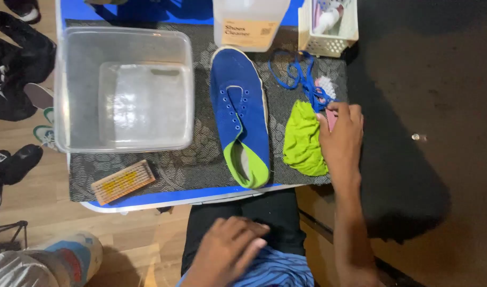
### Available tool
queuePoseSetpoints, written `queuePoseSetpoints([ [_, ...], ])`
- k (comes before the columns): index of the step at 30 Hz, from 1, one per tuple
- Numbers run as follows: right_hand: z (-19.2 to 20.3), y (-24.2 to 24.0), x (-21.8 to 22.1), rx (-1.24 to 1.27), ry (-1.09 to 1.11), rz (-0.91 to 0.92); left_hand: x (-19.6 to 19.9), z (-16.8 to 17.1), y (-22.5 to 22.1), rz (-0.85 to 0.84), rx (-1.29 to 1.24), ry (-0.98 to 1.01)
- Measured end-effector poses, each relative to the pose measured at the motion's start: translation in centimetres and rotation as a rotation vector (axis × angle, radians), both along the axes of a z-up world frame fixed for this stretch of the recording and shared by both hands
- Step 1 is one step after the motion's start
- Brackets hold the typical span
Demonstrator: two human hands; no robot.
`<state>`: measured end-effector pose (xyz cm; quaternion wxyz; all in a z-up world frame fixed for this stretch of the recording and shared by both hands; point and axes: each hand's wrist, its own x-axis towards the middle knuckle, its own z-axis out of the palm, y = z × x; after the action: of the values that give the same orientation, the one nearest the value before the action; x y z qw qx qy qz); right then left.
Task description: Brushing the rubber sole of a blue sneaker with a small brush and soapy water to clean it.
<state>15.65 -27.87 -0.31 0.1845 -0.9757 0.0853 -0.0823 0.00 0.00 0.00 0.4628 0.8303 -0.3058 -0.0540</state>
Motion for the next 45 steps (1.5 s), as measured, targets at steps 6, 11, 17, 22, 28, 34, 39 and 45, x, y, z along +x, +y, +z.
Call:
queuePoseSetpoints([
  [6,2.3,0.5,0.6,0.075,0.248,-0.159,5.3,0.9,-4.1,0.512,0.574,-0.281],
  [11,7.3,0.8,-0.5,-0.038,0.288,-0.174,6.8,-0.7,-2.8,0.532,0.523,-0.218],
  [17,11.4,1.2,-1.8,-0.488,0.123,-0.073,6.7,-1.9,-1.2,0.463,-0.007,0.027],
  [22,13.5,1.6,-2.0,-0.715,0.24,0.051,7.4,0.1,-1.6,0.429,0.155,0.044],
  [28,15.7,1.8,-1.4,-0.976,0.04,0.184,8.0,1.2,-4.1,0.425,0.141,0.255],
  [34,16.1,13.8,6.7,-0.129,0.075,0.87,7.7,-2.9,-4.6,0.351,0.176,-0.278],
  [39,6.9,22.4,13.2,-0.06,0.116,1.193,7.9,-5.0,-4.0,0.306,0.045,-0.371],
  [45,-3.9,27.3,15.0,-0.7,-0.394,0.949,7.9,-4.4,-3.9,0.307,0.013,-0.344],
])
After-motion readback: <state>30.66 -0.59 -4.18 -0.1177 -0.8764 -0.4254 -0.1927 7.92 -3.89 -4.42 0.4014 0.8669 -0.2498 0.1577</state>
